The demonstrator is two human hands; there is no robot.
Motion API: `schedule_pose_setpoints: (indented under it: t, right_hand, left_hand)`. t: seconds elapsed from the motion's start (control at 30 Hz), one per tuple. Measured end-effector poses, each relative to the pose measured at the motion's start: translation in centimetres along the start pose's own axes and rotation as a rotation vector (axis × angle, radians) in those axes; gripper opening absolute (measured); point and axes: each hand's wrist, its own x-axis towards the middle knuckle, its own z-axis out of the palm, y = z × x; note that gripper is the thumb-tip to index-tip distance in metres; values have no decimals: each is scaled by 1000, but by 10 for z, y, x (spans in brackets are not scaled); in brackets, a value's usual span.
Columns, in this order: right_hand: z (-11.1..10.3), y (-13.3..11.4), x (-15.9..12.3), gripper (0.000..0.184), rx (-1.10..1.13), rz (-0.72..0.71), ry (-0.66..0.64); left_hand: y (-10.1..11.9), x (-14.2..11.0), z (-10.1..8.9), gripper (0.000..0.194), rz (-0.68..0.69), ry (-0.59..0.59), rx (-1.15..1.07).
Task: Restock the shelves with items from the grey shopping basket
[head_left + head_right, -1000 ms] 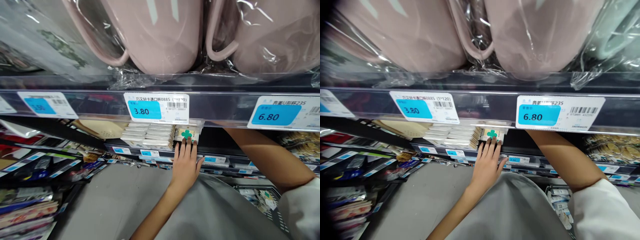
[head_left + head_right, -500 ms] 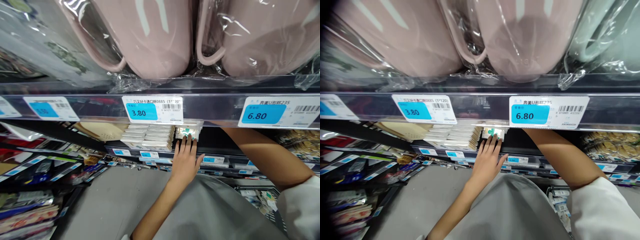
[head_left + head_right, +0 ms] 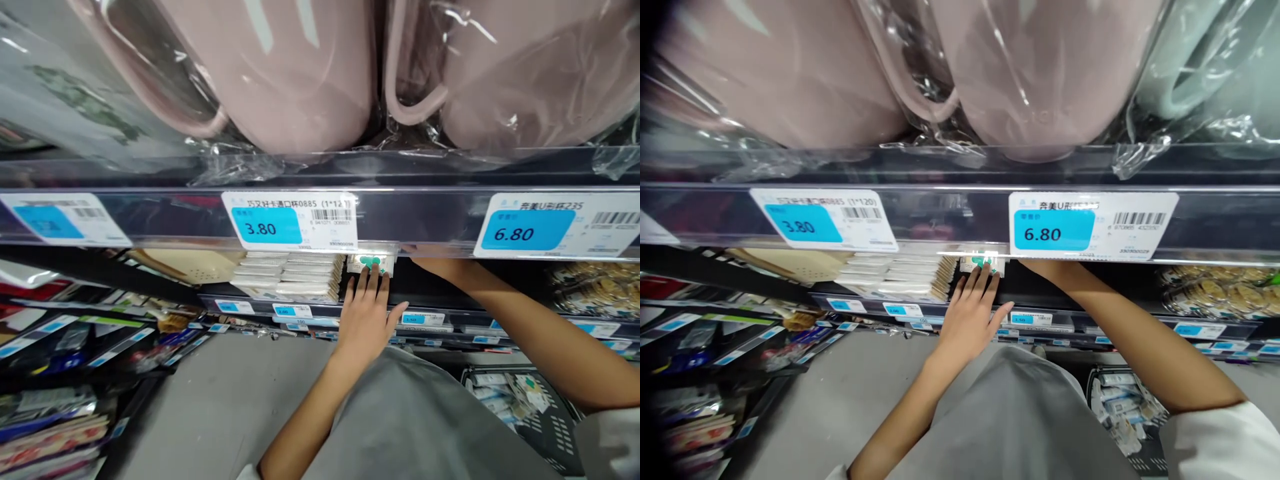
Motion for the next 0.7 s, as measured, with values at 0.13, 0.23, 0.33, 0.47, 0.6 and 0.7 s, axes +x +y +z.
schedule_pose_setpoints:
  t: [0.13, 0.23, 0.33, 0.47, 0.6, 0.7]
  right_hand:
    - [2, -1, -7, 33, 26, 46, -61]
    - [4, 0, -7, 36, 118, 57, -88]
    - [1, 5, -10, 38, 243, 36, -135]
    - [-10, 9, -19, 43, 305, 7, -156]
    - [-14, 6, -22, 44, 332, 0, -141]
    - [-10, -2, -17, 45, 315, 20, -100]
  left_hand:
    - [-3, 6, -3, 67, -8, -52, -1]
    - [-5, 12, -4, 66, -1, -72, 9]
    - [-5, 18, -3, 65, 12, -68, 12]
    - [-6, 24, 0, 63, 16, -55, 4]
    - [-7, 30, 2, 62, 19, -63, 0]
    - [-9, 36, 2, 63, 0, -88, -5]
